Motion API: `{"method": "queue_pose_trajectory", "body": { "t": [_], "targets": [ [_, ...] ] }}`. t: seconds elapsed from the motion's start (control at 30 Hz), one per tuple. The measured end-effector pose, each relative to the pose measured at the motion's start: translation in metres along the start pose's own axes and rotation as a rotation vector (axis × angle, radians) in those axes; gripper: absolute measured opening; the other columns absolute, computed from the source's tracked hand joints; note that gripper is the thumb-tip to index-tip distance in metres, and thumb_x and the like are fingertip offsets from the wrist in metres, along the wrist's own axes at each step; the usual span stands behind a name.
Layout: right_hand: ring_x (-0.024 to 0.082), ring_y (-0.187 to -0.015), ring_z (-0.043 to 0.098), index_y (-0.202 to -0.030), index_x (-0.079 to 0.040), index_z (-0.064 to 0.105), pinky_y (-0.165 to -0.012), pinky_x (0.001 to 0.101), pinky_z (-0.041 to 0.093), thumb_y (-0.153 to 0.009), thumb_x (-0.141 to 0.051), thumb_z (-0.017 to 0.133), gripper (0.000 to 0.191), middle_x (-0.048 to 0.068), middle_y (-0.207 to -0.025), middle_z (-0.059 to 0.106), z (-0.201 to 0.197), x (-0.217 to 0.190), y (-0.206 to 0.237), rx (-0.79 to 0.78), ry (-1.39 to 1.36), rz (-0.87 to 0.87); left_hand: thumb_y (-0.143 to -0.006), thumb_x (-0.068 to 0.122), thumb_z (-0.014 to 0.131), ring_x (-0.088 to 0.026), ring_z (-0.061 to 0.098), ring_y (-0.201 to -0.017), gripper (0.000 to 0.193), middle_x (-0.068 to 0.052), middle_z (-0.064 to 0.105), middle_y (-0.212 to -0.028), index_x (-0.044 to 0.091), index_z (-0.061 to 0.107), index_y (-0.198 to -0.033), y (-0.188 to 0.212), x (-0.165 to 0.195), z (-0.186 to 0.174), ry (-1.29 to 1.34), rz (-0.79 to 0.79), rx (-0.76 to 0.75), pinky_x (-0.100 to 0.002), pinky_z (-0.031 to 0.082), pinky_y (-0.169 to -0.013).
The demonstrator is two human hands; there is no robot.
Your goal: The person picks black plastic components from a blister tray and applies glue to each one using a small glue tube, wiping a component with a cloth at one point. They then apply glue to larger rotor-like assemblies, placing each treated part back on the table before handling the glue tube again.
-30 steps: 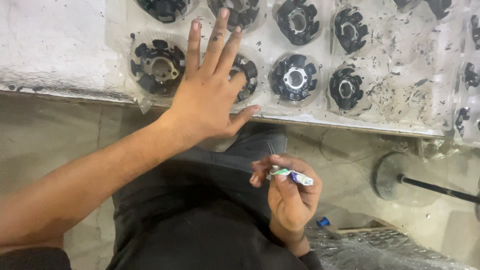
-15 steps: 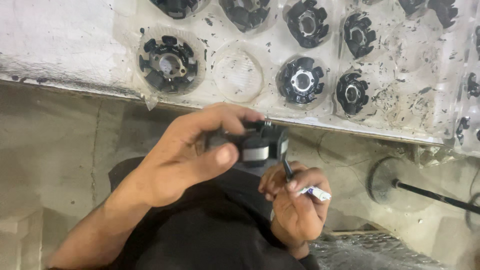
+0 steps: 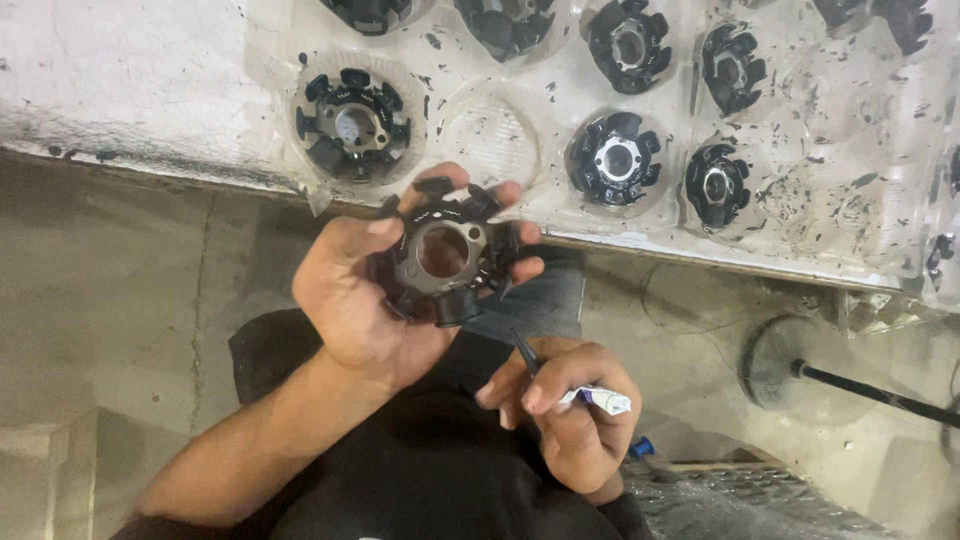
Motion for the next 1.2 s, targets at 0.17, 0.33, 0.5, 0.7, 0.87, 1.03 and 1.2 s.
{"method": "queue_pose_trajectory", "body": {
  "t": [0.17, 0.33, 0.5, 0.7, 0.87, 1.03, 1.2],
  "targets": [
    [0.011, -0.063, 0.054, -0.103, -0.001, 0.058, -0.056, 0.0232, 0.042, -0.104, -0.016, 0.056, 0.015, 0.021, -0.083, 0.069, 0.0, 0.0, -0.001, 0.021, 0.056, -0.013, -0.098, 0.03, 0.053, -0.051, 0.06, -0.126, 0.047, -0.03, 0.057, -0.132, -0.004, 0.053, -0.13, 0.007, -0.017, 0.002, 0.064, -0.049, 0.068, -0.056, 0.054, -0.108],
    [0.013, -0.057, 0.057, -0.099, 0.0, 0.062, -0.051, 0.0232, 0.041, -0.102, -0.011, 0.055, 0.013, 0.017, -0.077, 0.068, 0.004, -0.007, -0.006, -0.038, 0.153, -0.088, -0.097, 0.031, 0.049, -0.051, 0.061, -0.125, 0.045, -0.027, 0.061, -0.124, -0.003, 0.056, -0.124, 0.013, -0.028, -0.001, 0.061, -0.123, 0.189, -0.054, 0.055, -0.103],
    [0.014, -0.059, 0.057, -0.096, 0.001, 0.062, -0.048, 0.0222, 0.042, -0.096, -0.003, 0.049, 0.014, 0.013, -0.075, 0.065, 0.008, -0.013, -0.011, -0.039, 0.174, -0.123, -0.097, 0.033, 0.05, -0.051, 0.06, -0.125, 0.044, -0.026, 0.061, -0.122, -0.003, 0.056, -0.123, 0.014, -0.031, 0.002, 0.082, -0.145, 0.197, -0.054, 0.054, -0.102],
    [0.011, -0.052, 0.058, -0.095, 0.0, 0.062, -0.051, 0.023, 0.049, -0.094, 0.001, 0.05, 0.012, 0.011, -0.072, 0.065, 0.013, -0.018, -0.016, -0.083, 0.304, -0.124, -0.096, 0.033, 0.051, -0.05, 0.061, -0.124, 0.045, -0.025, 0.062, -0.121, -0.002, 0.056, -0.124, 0.015, -0.032, 0.0, 0.051, -0.145, 0.206, -0.054, 0.053, -0.103],
    [0.015, -0.055, 0.059, -0.097, 0.001, 0.063, -0.053, 0.027, 0.055, -0.099, -0.003, 0.051, 0.013, 0.013, -0.075, 0.061, 0.017, -0.017, -0.018, -0.078, 0.193, -0.122, -0.095, 0.033, 0.051, -0.05, 0.062, -0.122, 0.045, -0.025, 0.063, -0.12, -0.002, 0.056, -0.124, 0.014, -0.031, -0.003, 0.018, -0.139, 0.228, -0.054, 0.054, -0.101],
    [0.015, -0.058, 0.058, -0.095, 0.001, 0.062, -0.052, 0.0273, 0.055, -0.102, -0.008, 0.053, 0.015, 0.012, -0.072, 0.061, 0.018, -0.015, -0.018, -0.075, 0.2, -0.116, -0.096, 0.033, 0.05, -0.05, 0.062, -0.121, 0.046, -0.025, 0.063, -0.119, -0.002, 0.055, -0.123, 0.014, -0.032, -0.004, 0.011, -0.132, 0.229, -0.053, 0.055, -0.1],
    [0.015, -0.053, 0.057, -0.095, 0.001, 0.063, -0.052, 0.0282, 0.055, -0.105, -0.009, 0.056, 0.016, 0.01, -0.071, 0.057, 0.017, -0.012, -0.014, -0.047, 0.204, -0.085, -0.096, 0.033, 0.049, -0.049, 0.061, -0.122, 0.045, -0.025, 0.063, -0.119, -0.002, 0.056, -0.123, 0.013, -0.033, -0.006, 0.049, -0.132, 0.216, -0.053, 0.056, -0.098]
  ]
}}
Point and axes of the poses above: each hand's wrist, its own y-axis away from the middle knuckle, its own z-axis out of the palm, x = y × z, the point moved 9 cm from there along -y, towards the middle knuckle
